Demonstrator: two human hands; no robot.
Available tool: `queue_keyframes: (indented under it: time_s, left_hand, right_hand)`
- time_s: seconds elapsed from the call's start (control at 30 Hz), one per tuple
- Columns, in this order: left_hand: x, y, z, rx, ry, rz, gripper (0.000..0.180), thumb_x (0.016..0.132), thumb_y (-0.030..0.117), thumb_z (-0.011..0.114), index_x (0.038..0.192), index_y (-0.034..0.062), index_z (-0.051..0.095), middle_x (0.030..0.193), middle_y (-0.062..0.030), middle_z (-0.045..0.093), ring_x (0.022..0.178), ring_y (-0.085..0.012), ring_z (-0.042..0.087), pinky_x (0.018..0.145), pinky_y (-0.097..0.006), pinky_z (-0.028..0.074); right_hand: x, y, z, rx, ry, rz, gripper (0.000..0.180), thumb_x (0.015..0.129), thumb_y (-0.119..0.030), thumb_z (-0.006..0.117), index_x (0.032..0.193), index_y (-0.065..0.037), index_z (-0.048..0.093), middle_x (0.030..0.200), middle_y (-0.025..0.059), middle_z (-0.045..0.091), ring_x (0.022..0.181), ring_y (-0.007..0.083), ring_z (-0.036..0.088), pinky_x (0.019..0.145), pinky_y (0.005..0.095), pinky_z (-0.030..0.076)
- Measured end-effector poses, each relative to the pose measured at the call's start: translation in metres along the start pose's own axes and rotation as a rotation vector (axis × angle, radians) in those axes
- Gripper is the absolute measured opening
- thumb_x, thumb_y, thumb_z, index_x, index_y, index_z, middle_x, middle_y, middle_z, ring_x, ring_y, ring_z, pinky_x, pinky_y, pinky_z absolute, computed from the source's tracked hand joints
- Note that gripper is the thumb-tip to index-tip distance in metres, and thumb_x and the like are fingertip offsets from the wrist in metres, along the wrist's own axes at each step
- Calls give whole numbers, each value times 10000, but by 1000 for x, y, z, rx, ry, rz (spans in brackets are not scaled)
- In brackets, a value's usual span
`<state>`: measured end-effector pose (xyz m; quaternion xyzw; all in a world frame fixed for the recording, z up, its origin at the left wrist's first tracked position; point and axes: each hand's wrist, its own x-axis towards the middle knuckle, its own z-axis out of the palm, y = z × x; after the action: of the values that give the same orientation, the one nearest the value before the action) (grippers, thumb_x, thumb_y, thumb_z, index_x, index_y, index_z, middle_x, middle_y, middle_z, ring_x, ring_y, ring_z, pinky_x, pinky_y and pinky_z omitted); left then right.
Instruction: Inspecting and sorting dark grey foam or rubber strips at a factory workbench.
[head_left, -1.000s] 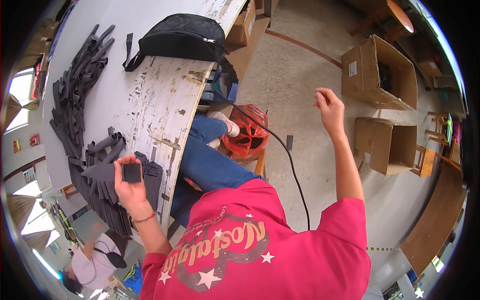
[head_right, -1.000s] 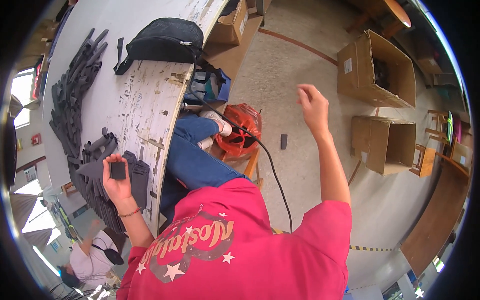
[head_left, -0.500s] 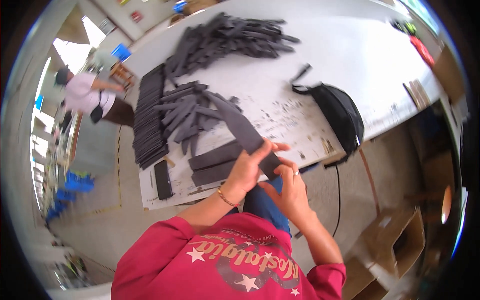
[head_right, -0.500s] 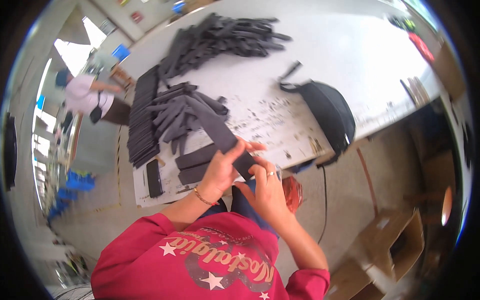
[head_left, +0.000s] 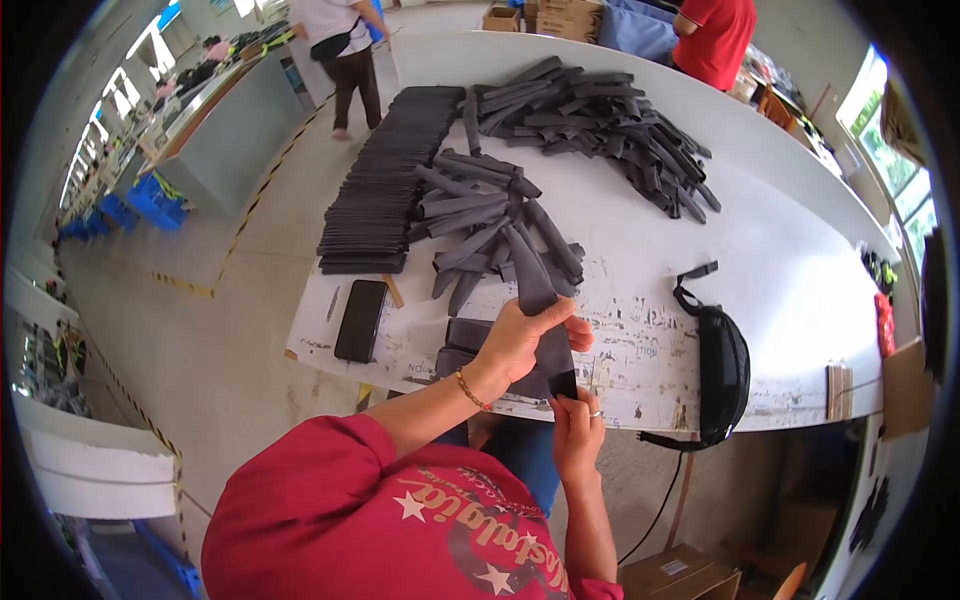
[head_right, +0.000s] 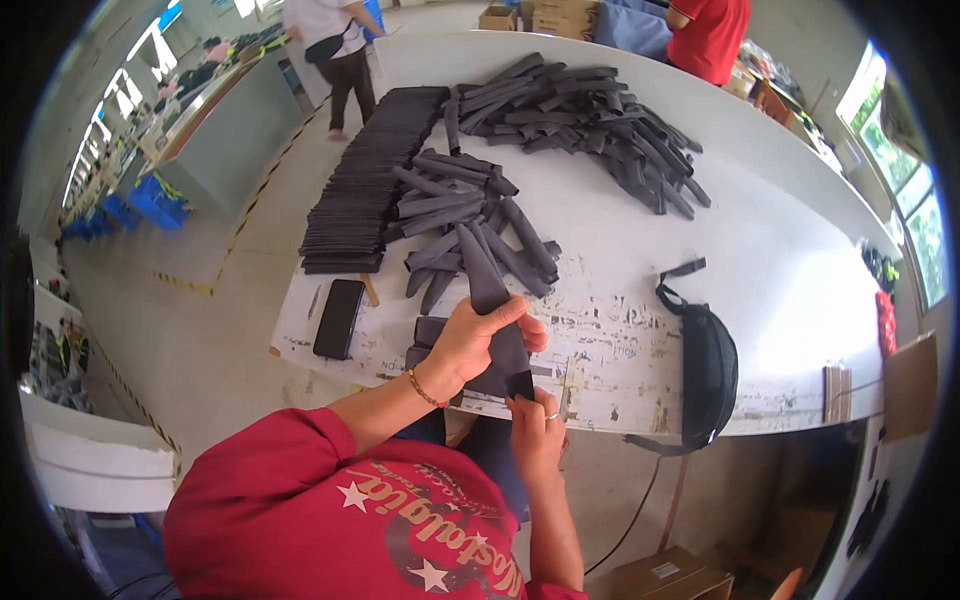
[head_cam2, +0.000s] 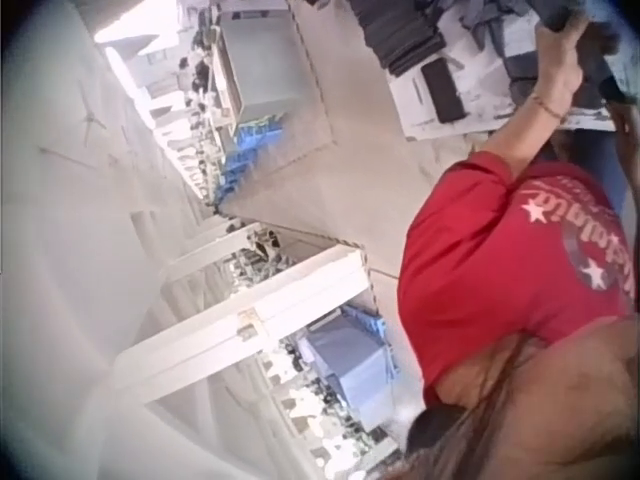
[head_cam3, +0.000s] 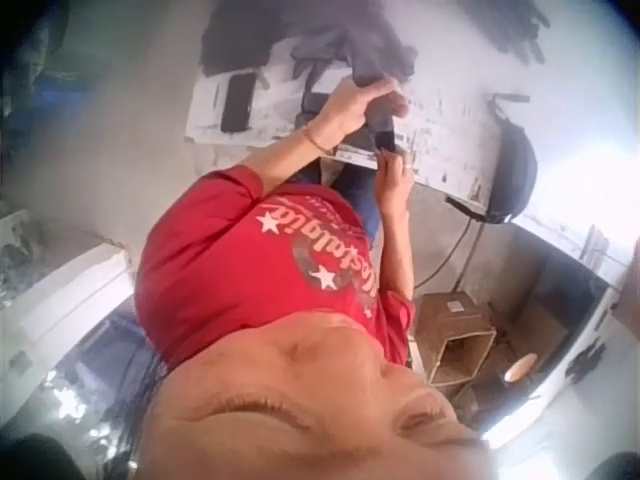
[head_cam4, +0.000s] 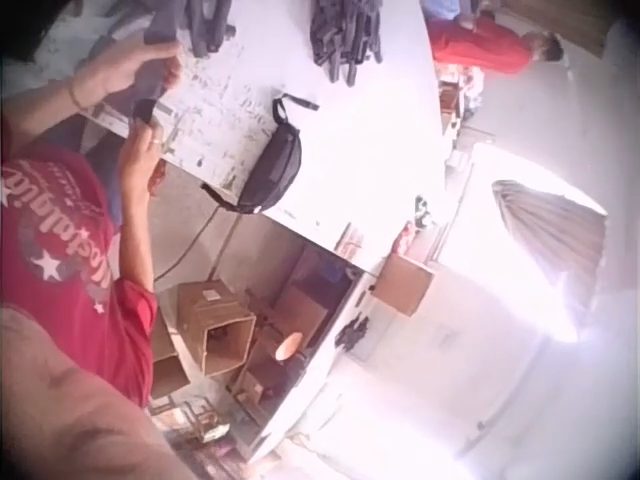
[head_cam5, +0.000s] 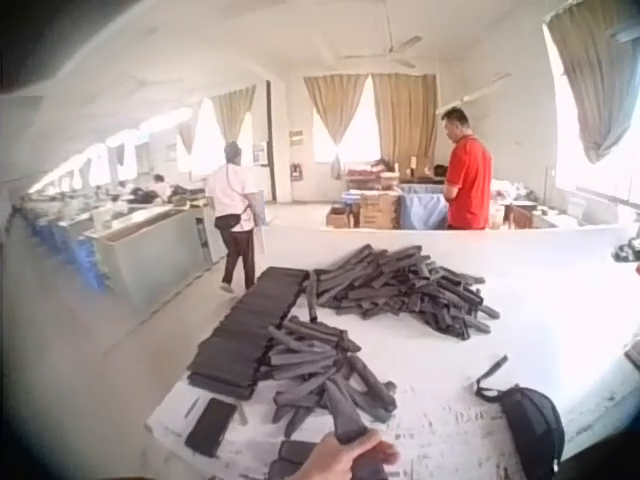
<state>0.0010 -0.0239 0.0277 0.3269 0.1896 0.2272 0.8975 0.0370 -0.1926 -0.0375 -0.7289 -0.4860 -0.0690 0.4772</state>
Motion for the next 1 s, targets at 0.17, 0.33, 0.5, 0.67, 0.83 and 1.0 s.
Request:
queue_keyframes:
  time_s: [0.17,0.33,0.5,0.67,0.83,1.0]
  left_hand:
    - [5,9,-10,16,52,14,247,845,190,749,901,-27,645,811,-145,681,722,-275,690,685,-406,586]
    - [7,4,-11,14,116,-6,248,839,179,754,883,-40,645,781,-129,665,693,-258,676,665,-397,579]
    - [3,-19,-19,-34,139,33,230,831,170,757,831,-28,640,708,-114,636,616,-228,628,606,-364,531]
    - [-6,-27,-23,-63,218,-17,267,860,232,740,802,-6,635,686,-93,625,599,-209,616,601,-346,536]
    - [-11,-32,-24,-67,203,8,300,875,259,718,774,-9,627,690,-100,632,598,-217,628,583,-340,527]
    - [-13,-33,-28,-118,141,-24,339,893,294,698,755,-4,611,698,-95,631,757,-243,670,637,-354,541]
  right_hand:
    - [0,-5,2,-22,-17,25,188,785,-4,740,879,-54,585,924,144,641,755,336,641,621,395,510]
    - [-4,3,9,-27,-31,38,187,778,4,741,870,-58,591,913,139,641,754,333,644,629,388,513]
    - [-3,9,22,-11,-22,9,189,782,13,732,888,-62,593,920,142,638,765,343,639,639,400,509]
    - [4,8,24,22,-45,5,186,783,24,719,884,-58,586,924,172,628,767,362,630,642,402,503]
    - [14,6,24,36,-67,-28,179,797,4,719,889,-48,575,916,169,619,714,369,625,591,409,494]
    - [16,3,25,95,-104,51,158,797,31,701,875,-29,578,925,189,616,811,385,615,697,406,494]
